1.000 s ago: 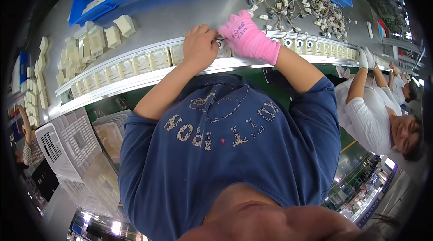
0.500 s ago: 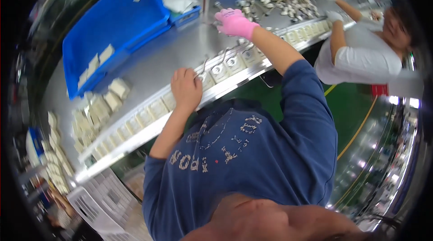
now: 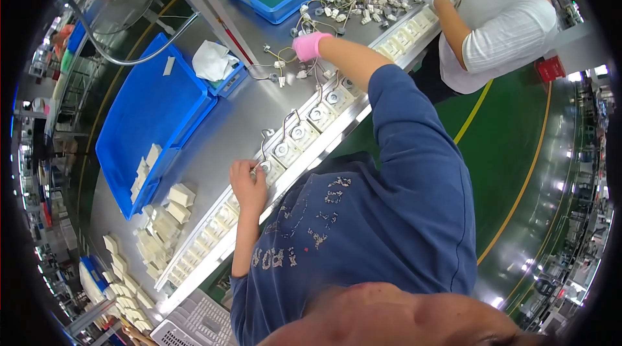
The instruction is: The person assembles wiring harnesses by hand, inserting individual wires into connectors.
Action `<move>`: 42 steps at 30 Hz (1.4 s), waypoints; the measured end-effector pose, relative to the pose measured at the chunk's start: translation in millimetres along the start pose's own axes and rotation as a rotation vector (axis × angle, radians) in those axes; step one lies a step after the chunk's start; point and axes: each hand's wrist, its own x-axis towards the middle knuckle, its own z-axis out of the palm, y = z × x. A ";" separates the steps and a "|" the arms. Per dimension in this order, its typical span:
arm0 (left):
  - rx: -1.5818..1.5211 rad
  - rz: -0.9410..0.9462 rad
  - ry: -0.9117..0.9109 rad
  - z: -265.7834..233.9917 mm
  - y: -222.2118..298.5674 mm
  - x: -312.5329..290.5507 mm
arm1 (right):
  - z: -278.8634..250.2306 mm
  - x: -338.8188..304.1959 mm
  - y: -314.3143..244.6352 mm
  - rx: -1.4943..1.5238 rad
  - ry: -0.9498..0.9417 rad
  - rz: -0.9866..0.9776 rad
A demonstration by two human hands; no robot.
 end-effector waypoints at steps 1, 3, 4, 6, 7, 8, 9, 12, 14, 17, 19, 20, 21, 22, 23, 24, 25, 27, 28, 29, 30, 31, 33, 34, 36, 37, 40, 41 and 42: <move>-0.031 -0.003 -0.033 -2.0 -1.4 0.9 | -1.8 2.9 15.4 0.134 0.016 -0.122; -0.060 -0.007 -0.063 -5.0 -3.4 2.9 | -11.9 1.5 36.2 0.393 0.052 -0.377; -0.079 -0.015 -0.088 -6.2 -4.4 3.7 | -12.9 -2.3 43.5 0.396 0.055 -0.373; -0.097 -0.026 -0.114 -10.1 -6.7 4.7 | -27.4 -20.5 44.5 0.850 0.022 -0.288; -0.100 -0.055 -0.142 -13.7 -5.8 5.5 | -45.7 -35.9 37.2 0.907 0.011 -0.270; -0.105 -0.080 -0.176 -15.3 -4.1 5.2 | -50.1 -40.2 36.4 0.909 0.009 -0.269; -0.104 -0.083 -0.178 -14.7 -2.7 6.7 | -52.3 -42.0 35.2 1.153 0.096 -0.200; -0.119 -0.097 -0.170 -12.1 0.7 9.3 | -61.3 -44.9 29.8 1.469 0.294 -0.022; -0.194 -0.143 -0.124 -9.0 2.3 8.8 | -67.6 -41.3 26.2 1.684 0.726 -0.245; -0.263 -0.299 -0.133 -9.3 -5.4 6.1 | -102.7 -64.7 -10.0 1.668 0.833 -0.122; -0.199 -0.211 -0.101 -17.5 -7.1 7.8 | -109.2 -72.2 -31.4 1.285 0.746 -0.135; -0.145 -0.132 -0.052 -20.0 -9.0 12.0 | -112.3 -72.8 -42.4 1.004 0.745 -0.205; -0.104 -0.089 -0.011 -24.5 -11.0 17.3 | -115.1 -76.5 -57.7 0.945 0.765 -0.263; -0.064 -0.045 0.028 -29.3 -9.3 25.9 | -116.8 -84.2 -73.8 0.885 0.784 -0.319; -0.068 0.043 0.109 -34.4 -5.4 32.5 | -131.1 -103.8 -96.7 0.991 0.503 -0.408; -0.068 0.134 0.181 -41.0 1.3 43.9 | -133.6 -114.6 -112.8 1.008 0.418 -0.546; -0.137 0.190 0.189 -48.5 12.1 56.9 | -138.7 -129.1 -130.4 1.010 0.385 -0.618; -0.378 0.208 0.191 -47.5 15.5 66.8 | -147.5 -146.5 -167.1 1.075 0.349 -0.819; -0.564 0.193 0.185 -44.4 13.8 64.3 | -150.4 -155.4 -181.4 1.136 0.362 -0.925; -0.637 0.068 -0.079 -58.5 21.3 63.4 | -153.3 -160.7 -190.3 1.135 0.361 -0.933; -0.723 -0.052 -0.339 -71.2 27.0 65.1 | -162.6 -178.6 -194.5 1.269 0.161 -0.751; -0.711 -0.103 -0.291 -73.3 21.4 57.1 | -162.2 -173.2 -199.0 1.216 0.376 -0.871; -0.649 -0.132 -0.556 -74.2 8.7 58.1 | -176.4 -177.8 -190.2 1.639 0.337 -0.682; -0.649 -0.145 -0.539 -78.9 -0.3 56.5 | -173.7 -176.4 -190.6 1.757 0.440 -0.596; -0.905 -0.130 -0.674 -82.4 -15.4 55.4 | -155.0 -144.5 -181.2 1.657 0.526 -0.611; -0.983 -0.173 -0.650 -78.5 -28.6 51.0 | -145.2 -128.4 -182.7 1.233 0.747 -0.520; -1.300 -0.495 -0.371 -74.3 -26.6 31.4 | -84.2 -100.2 -207.3 0.511 0.941 -0.389; -1.304 -0.497 -0.353 -67.0 -29.5 29.3 | -73.2 -96.2 -213.0 0.222 0.957 -0.324; -1.324 -0.520 -0.202 -54.6 -34.6 25.8 | -70.7 -113.0 -230.7 0.486 0.685 -0.360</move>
